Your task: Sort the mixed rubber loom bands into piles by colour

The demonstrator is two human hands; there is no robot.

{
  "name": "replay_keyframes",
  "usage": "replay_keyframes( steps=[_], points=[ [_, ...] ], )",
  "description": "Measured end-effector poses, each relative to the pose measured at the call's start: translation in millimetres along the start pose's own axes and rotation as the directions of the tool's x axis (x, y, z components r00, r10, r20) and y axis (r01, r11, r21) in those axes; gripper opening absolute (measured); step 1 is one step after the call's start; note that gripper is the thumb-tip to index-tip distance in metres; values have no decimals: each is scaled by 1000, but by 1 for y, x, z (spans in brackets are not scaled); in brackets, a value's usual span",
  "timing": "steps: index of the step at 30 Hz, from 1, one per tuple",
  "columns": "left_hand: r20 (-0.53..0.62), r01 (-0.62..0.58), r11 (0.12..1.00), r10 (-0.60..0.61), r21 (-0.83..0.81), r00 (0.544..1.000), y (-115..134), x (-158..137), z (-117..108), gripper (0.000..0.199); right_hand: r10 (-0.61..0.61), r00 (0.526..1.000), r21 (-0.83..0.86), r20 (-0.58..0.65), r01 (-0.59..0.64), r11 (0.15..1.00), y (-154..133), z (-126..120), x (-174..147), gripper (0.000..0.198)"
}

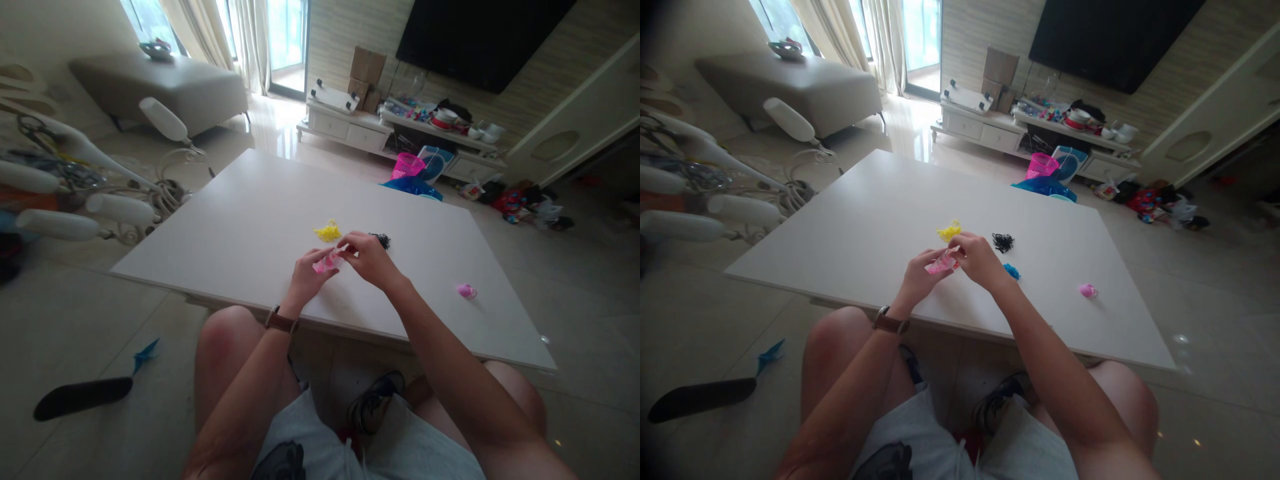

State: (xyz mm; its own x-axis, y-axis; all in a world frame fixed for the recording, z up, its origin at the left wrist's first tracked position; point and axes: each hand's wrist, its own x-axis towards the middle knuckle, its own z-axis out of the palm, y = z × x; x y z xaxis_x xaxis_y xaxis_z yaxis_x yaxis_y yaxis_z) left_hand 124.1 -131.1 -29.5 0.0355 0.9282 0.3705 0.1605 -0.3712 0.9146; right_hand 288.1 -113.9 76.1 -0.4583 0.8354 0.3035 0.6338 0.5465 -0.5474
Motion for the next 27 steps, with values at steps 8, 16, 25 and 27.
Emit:
replay_keyframes(
  steps=[8, 16, 25, 27],
  points=[
    [-287, 106, 991, -125, -82, 950, 1, 6, -7, 42, 145, 971, -117, -190, -169, 979, 48, 5, 22, 8],
    [-400, 104, 994, -106, -27, 911, -6, 11, -25, 40, 271, 952, -217, 139, -238, 947, 138, 55, 97, 76],
    [-424, 188, 977, -215, -104, 880, -5, 21, -41, 42, 264, 923, -214, 279, -209, 954, 167, 67, 132, 35],
    [-423, 197, 976, -219, -97, 879, -6, 22, -42, 43, 260, 930, -213, 260, -207, 955, 170, 69, 130, 28]
  ],
)
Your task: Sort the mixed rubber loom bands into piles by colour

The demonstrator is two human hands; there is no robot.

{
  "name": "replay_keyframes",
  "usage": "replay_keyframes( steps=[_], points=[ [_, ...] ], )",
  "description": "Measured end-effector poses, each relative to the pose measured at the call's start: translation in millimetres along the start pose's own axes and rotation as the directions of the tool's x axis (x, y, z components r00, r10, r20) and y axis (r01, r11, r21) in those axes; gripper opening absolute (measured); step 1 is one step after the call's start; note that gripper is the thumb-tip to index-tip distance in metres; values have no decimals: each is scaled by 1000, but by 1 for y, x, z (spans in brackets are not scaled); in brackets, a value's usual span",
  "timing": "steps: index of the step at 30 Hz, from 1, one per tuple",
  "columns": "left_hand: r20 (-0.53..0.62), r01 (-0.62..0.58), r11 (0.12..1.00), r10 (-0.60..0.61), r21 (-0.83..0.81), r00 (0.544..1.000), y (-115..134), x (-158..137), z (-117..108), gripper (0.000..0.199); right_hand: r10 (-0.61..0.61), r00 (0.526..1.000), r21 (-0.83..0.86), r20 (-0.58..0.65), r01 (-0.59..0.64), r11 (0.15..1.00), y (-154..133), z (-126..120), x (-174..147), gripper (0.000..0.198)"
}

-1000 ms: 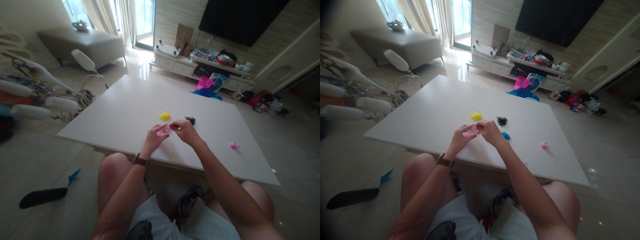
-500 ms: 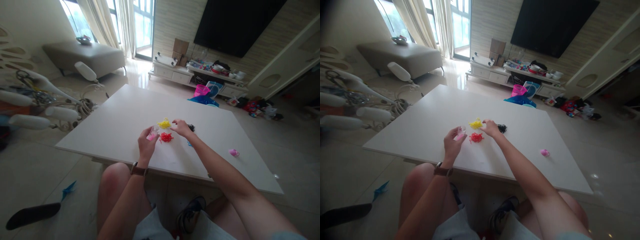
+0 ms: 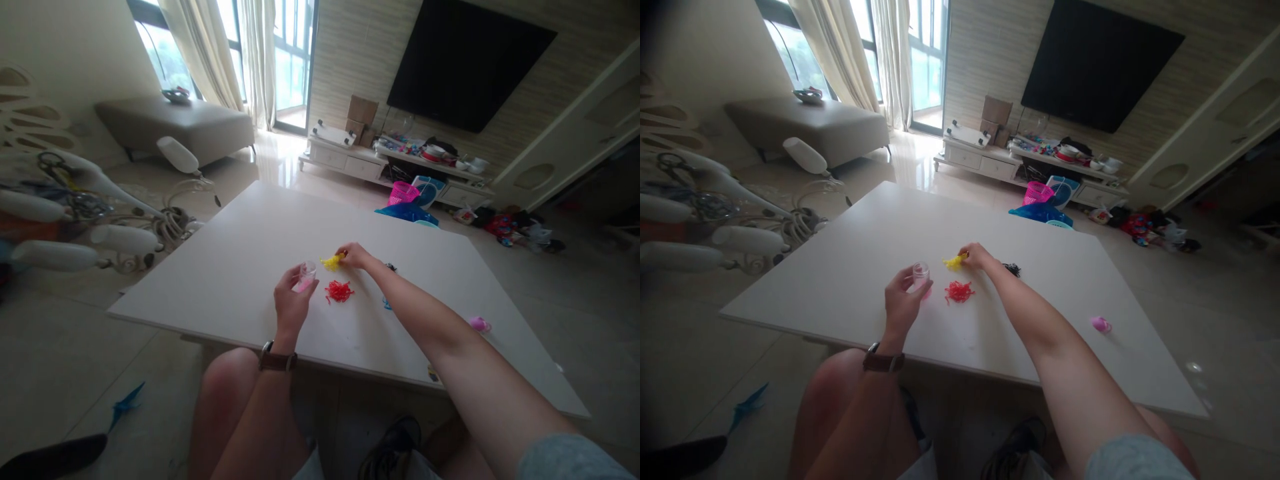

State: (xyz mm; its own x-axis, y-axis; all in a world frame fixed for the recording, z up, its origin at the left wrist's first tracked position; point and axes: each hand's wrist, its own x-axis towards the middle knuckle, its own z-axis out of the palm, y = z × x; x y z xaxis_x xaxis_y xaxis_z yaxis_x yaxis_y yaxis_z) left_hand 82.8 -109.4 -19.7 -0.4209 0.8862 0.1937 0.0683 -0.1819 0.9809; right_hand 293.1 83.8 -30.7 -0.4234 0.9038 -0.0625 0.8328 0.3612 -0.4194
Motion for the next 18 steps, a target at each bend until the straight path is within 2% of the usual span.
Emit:
replay_keyframes(
  steps=[5, 8, 12, 18],
  points=[
    [21, -64, 987, 61, 149, 998, -2, 2, 5, 44, 2, 997, 13, -74, -1, 1000, 1, -1, -4, 23],
    [86, -133, 954, 114, 270, 990, 2, 10, 8, 46, -13, 993, 32, -113, 17, 999, -1, -6, -4, 22],
    [247, -249, 866, 152, 433, 957, 5, 35, 12, 45, -25, 988, 58, -154, 34, 998, -6, -15, 0, 20],
    [339, -300, 783, 122, 546, 933, -13, 70, 22, 46, -51, 983, 76, -175, 65, 995, -13, -28, 2, 17]
  ],
)
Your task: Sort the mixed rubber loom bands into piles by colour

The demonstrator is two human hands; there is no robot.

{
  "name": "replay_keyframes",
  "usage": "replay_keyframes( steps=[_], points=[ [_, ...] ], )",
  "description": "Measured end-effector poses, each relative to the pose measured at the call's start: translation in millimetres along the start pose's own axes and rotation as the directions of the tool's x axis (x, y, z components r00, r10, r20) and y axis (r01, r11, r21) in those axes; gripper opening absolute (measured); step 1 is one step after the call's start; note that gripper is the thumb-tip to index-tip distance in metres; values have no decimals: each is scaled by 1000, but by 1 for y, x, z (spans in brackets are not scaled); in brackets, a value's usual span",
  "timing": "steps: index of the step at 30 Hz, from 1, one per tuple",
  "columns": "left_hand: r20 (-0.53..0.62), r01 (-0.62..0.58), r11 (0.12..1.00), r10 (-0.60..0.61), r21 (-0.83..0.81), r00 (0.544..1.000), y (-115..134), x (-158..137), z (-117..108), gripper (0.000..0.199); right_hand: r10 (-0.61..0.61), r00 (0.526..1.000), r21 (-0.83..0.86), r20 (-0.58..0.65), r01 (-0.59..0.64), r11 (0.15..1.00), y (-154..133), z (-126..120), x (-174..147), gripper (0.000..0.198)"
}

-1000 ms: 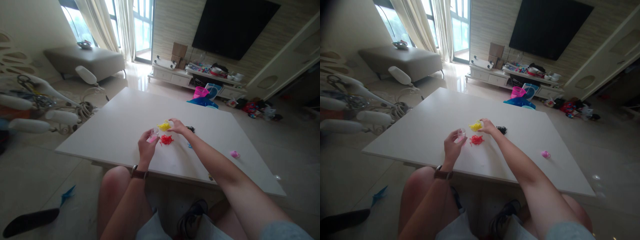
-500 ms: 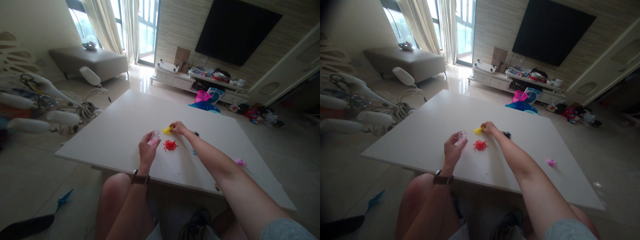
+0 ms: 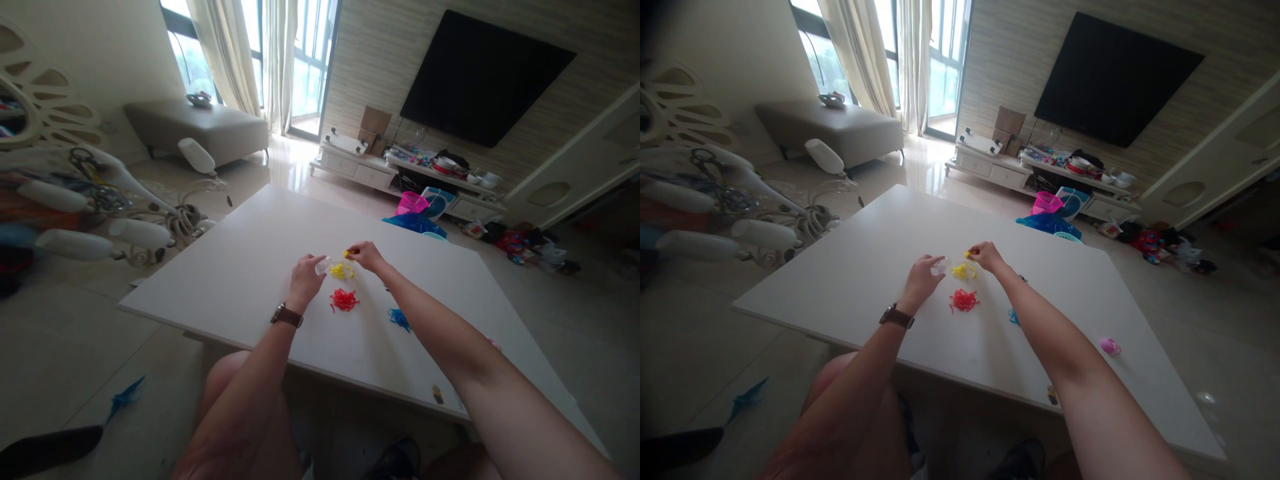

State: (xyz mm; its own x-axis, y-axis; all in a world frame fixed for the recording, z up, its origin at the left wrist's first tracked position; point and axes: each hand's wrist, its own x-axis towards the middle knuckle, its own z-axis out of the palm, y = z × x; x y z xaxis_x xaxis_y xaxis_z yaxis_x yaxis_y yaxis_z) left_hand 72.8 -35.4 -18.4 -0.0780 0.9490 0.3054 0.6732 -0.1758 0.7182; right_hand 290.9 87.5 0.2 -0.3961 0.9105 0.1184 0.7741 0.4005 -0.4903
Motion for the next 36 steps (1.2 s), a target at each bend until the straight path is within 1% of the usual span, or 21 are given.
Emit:
replay_keyframes(
  steps=[2, 5, 7, 10, 12, 16, 20, 26, 30, 33, 36],
  points=[
    [11, -22, 999, 22, 33, 1000, -4, 5, 3, 46, -30, 1000, 7, 6, 30, 1000, -5, -3, 2, 17],
    [-8, -49, 996, 50, 75, 999, -6, 9, 5, 47, -83, 996, 16, 10, 83, 996, -15, -5, 5, 16],
    [-10, -61, 994, 62, 91, 998, -5, 11, 6, 48, -148, 989, 13, 13, 148, 989, -24, -4, 9, 15],
    [0, -64, 991, 65, 114, 998, -3, 12, 9, 50, -261, 965, -9, 25, 261, 965, -39, -1, 14, 15],
    [0, -50, 990, 51, 129, 999, -4, 12, 10, 50, -302, 952, -30, 43, 303, 952, -48, 0, 18, 14],
    [-1, 23, 992, -23, 127, 1000, -6, 13, 11, 50, -326, 941, -71, 94, 333, 940, -61, 1, 21, 11],
    [-7, 65, 992, -65, 109, 998, -8, 14, 11, 51, -324, 939, -37, 118, 331, 943, -65, 3, 24, 13],
    [-25, 135, 985, -133, 106, 991, -10, 15, 12, 48, -306, 940, 122, 148, 290, 949, -60, 8, 28, 12],
    [-22, 125, 989, -124, 80, 992, -13, 16, 13, 49, -292, 943, 221, 160, 254, 942, -56, 13, 33, 13],
    [-20, 129, 990, -128, 65, 992, -15, 18, 13, 49, -238, 960, 294, 148, 187, 937, -53, 19, 37, 12],
    [-17, 132, 989, -131, 63, 991, -16, 19, 12, 48, -166, 978, 441, 130, 93, 893, -52, 25, 40, 14]
  ],
)
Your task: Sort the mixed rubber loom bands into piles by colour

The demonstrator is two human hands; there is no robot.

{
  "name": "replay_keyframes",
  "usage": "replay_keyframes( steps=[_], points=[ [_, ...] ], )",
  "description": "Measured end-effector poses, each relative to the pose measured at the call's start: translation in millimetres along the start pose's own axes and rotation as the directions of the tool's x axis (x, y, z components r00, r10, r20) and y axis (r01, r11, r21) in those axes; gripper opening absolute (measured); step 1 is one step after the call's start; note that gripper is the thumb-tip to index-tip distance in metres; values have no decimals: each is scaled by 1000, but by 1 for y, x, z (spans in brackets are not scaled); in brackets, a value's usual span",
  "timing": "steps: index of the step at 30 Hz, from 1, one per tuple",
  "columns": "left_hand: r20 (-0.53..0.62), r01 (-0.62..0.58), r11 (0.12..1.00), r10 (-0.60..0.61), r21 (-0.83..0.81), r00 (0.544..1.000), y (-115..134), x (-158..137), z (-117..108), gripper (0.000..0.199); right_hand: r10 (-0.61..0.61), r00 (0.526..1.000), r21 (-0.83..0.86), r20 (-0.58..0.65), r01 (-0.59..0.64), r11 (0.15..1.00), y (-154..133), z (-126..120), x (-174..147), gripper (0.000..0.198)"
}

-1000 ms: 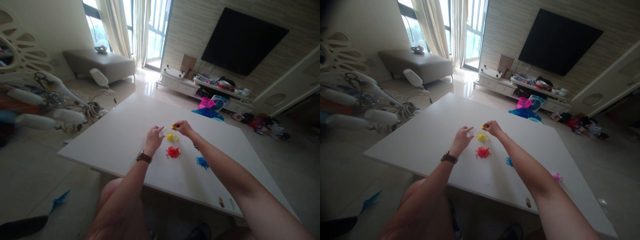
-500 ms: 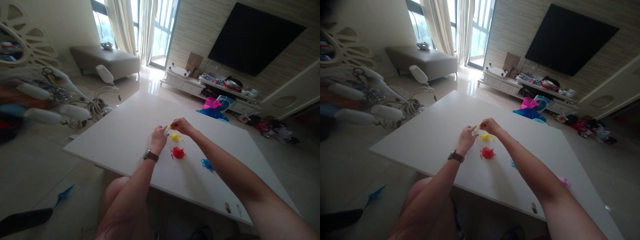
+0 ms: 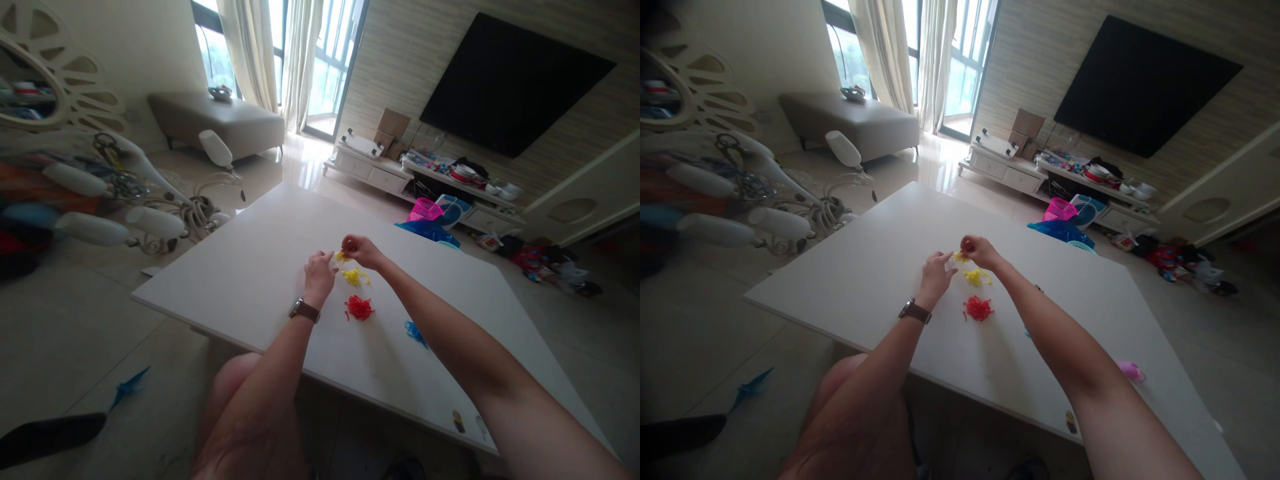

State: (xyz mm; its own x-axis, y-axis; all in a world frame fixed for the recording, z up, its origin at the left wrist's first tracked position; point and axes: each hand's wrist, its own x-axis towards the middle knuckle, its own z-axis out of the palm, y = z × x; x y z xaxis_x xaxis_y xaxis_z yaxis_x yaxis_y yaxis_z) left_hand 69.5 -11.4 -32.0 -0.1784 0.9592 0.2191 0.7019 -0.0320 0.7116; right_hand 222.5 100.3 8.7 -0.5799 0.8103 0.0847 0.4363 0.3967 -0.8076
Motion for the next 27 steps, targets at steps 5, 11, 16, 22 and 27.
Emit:
replay_keyframes(
  steps=[5, 11, 16, 22, 27],
  points=[
    [-24, -5, 1000, 5, -10, 1000, -3, 3, 0, 49, 30, 999, 123, -33, -26, 992, 0, 1, 1, 24],
    [-12, -3, 1000, 2, -31, 1000, -6, 4, 3, 49, 45, 998, 184, -41, -37, 982, 0, 4, -3, 29],
    [-17, 23, 993, -25, -115, 1000, -6, 6, 4, 51, 54, 991, 223, -123, -26, 974, -1, 13, -6, 30],
    [-35, 45, 990, -51, -136, 998, -7, 9, 3, 50, 21, 993, 138, -112, -6, 990, 1, 13, -10, 25],
    [-24, 15, 998, -16, -55, 1000, -6, 7, 0, 50, -41, 999, 73, -31, 43, 996, 2, 6, -11, 18]
  ],
)
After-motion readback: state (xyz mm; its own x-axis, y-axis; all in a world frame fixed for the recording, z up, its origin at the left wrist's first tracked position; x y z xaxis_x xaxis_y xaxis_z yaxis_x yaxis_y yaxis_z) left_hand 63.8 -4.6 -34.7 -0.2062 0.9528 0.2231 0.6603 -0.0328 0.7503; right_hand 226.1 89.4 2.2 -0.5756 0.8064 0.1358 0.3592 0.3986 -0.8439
